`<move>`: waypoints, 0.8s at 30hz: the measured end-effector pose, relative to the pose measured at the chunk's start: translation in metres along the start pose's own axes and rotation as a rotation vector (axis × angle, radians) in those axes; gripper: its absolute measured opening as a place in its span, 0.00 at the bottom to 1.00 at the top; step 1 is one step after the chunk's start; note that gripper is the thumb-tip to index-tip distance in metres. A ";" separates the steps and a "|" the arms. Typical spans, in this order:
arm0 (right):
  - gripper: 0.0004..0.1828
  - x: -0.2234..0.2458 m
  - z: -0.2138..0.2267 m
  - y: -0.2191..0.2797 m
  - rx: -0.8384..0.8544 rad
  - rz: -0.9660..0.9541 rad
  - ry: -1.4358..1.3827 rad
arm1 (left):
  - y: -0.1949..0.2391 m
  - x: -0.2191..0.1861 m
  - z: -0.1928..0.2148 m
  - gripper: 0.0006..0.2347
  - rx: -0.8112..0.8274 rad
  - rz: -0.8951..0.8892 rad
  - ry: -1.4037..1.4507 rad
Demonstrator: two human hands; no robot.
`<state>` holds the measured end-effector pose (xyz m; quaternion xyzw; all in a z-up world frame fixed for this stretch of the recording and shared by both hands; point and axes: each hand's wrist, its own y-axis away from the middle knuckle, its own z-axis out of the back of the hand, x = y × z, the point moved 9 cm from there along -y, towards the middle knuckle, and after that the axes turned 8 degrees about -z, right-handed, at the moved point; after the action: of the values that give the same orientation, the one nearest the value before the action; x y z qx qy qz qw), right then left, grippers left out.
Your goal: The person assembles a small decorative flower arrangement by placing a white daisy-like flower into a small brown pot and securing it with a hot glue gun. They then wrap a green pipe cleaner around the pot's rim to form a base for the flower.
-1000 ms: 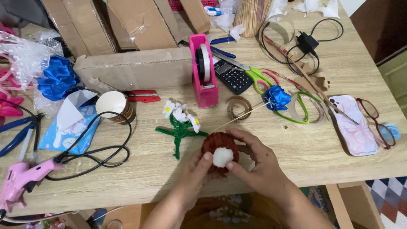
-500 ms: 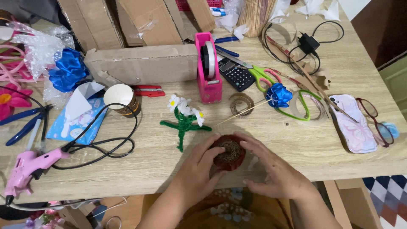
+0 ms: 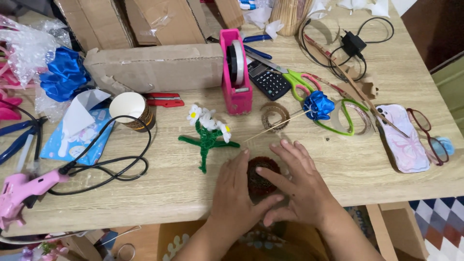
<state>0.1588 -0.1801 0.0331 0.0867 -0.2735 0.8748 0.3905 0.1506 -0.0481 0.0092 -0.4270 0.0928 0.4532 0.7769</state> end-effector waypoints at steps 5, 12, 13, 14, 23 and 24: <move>0.52 0.003 0.010 0.003 -0.090 -0.011 0.014 | -0.009 -0.006 0.003 0.30 -0.013 -0.028 0.041; 0.44 0.001 0.021 0.003 -0.184 0.015 0.003 | 0.008 -0.046 0.046 0.13 -0.273 -0.444 -0.376; 0.44 -0.001 0.019 0.001 -0.182 0.012 0.003 | 0.008 -0.040 0.046 0.13 -0.271 -0.443 -0.373; 0.42 -0.001 0.020 0.000 -0.208 0.026 -0.013 | 0.007 -0.038 0.043 0.13 -0.235 -0.480 -0.390; 0.38 0.006 0.019 -0.004 -0.246 0.072 0.065 | 0.003 -0.033 0.037 0.11 -0.127 -0.506 -0.442; 0.37 0.007 0.020 -0.005 -0.240 0.072 0.052 | 0.002 -0.034 0.037 0.11 -0.120 -0.517 -0.443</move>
<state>0.1569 -0.1835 0.0542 0.0069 -0.3690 0.8510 0.3735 0.1204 -0.0409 0.0487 -0.3725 -0.2162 0.3277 0.8409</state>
